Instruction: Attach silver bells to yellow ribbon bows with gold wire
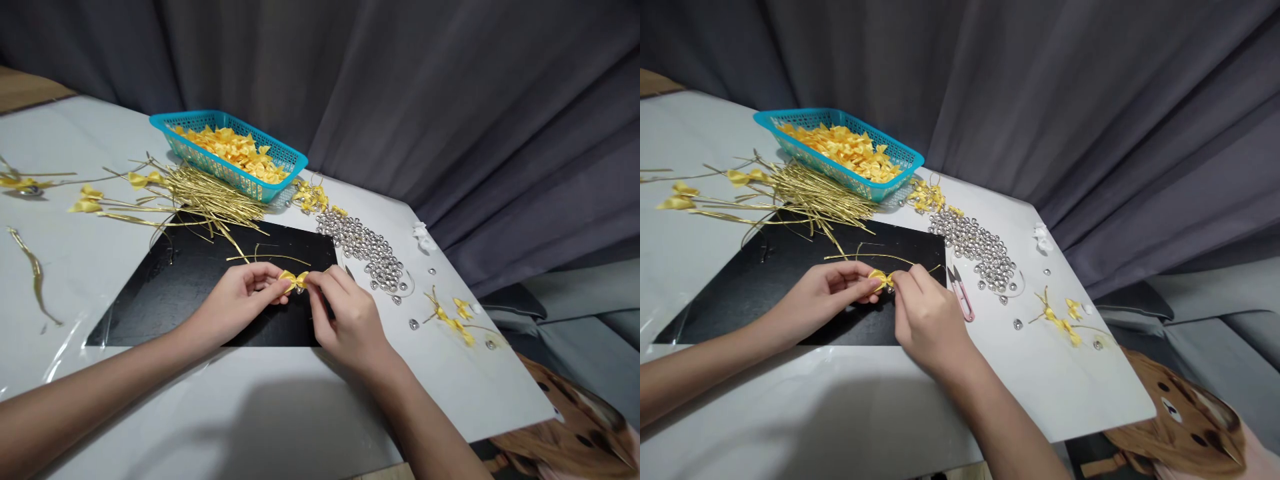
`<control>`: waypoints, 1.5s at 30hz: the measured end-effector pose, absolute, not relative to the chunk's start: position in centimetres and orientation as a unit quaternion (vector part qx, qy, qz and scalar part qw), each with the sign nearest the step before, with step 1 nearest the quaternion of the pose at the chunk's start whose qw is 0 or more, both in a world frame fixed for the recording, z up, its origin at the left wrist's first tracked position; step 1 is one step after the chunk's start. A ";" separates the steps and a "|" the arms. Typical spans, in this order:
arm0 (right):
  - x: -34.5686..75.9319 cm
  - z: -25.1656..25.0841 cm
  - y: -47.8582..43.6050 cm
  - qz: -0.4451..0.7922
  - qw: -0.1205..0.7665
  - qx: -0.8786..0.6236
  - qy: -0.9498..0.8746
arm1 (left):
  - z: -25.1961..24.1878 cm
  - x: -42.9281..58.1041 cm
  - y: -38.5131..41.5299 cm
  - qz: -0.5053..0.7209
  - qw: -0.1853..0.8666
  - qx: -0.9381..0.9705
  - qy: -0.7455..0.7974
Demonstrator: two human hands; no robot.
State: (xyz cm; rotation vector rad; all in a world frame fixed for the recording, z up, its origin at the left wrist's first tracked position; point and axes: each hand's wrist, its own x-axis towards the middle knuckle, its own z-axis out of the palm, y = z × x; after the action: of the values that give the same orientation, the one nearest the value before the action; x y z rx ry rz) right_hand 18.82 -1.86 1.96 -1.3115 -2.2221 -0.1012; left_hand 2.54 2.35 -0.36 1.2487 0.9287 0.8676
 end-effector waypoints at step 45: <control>18.8 1.8 -1.9 -0.037 0.285 -0.487 -0.825 | -0.2 2.7 2.5 0.366 0.640 0.538 0.408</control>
State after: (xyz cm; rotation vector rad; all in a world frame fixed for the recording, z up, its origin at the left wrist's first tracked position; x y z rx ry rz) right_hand 18.84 -1.88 1.85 -1.3013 -2.2062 -0.0993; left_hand 2.73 2.50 -0.18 1.2273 0.9306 0.8336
